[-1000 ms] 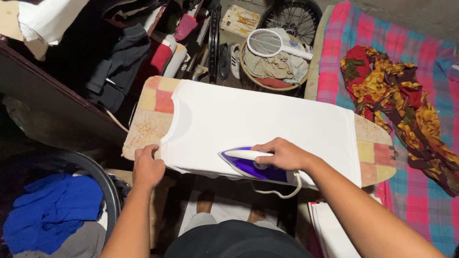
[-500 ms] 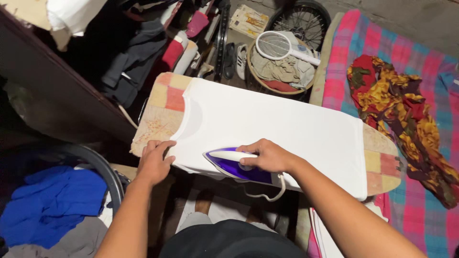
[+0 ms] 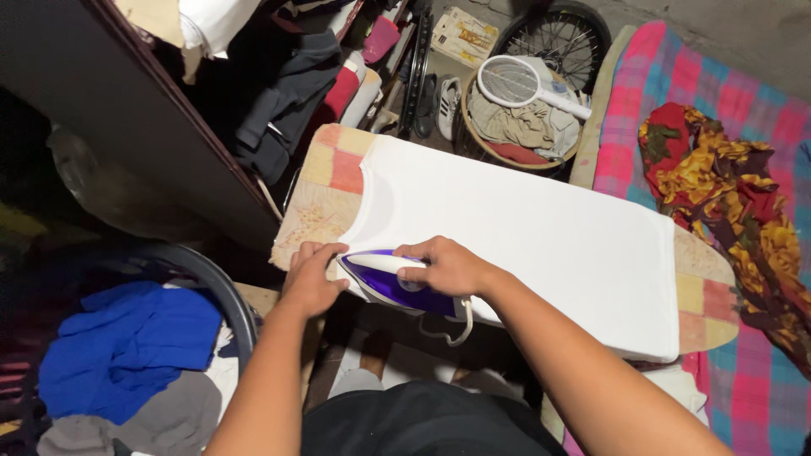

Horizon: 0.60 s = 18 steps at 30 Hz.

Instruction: The person irons a white shirt on an ironing board, then folds it and places it on a nearby bed. They then pick up another white shirt from a laundry basket, unfold it, and begin ironing it on the board.

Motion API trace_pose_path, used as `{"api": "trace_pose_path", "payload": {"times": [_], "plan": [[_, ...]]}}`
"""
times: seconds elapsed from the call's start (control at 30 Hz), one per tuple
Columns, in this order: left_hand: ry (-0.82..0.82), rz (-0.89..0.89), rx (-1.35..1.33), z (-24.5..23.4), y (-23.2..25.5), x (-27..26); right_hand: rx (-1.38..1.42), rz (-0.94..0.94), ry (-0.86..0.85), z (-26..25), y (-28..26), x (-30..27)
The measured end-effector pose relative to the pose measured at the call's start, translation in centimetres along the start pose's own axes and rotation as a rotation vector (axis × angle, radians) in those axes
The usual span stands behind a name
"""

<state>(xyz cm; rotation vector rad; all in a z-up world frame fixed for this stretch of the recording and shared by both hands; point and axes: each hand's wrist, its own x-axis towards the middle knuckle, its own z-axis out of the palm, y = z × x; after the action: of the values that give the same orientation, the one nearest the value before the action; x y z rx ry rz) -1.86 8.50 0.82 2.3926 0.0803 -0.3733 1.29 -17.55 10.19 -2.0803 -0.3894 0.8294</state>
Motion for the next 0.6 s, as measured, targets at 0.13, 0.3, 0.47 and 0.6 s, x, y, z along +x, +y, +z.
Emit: {"api": "trace_pose_path", "payload": {"times": [0.13,0.3,0.47,0.6], "plan": [[-0.002,-0.016,-0.020,-0.2,0.3,-0.2,0.024,0.007,0.015,1.0,-0.5,0.9],[-0.032,-0.028,-0.026,-0.5,0.4,-0.3,0.000,0.097,-0.013,1.3,-1.1,1.2],[-0.055,-0.028,0.021,-0.5,0.3,-0.1,-0.007,0.124,-0.019,1.4,-1.3,1.1],[-0.078,-0.057,0.033,-0.6,0.6,0.0,-0.017,0.131,0.009,1.6,-1.2,1.1]]}}
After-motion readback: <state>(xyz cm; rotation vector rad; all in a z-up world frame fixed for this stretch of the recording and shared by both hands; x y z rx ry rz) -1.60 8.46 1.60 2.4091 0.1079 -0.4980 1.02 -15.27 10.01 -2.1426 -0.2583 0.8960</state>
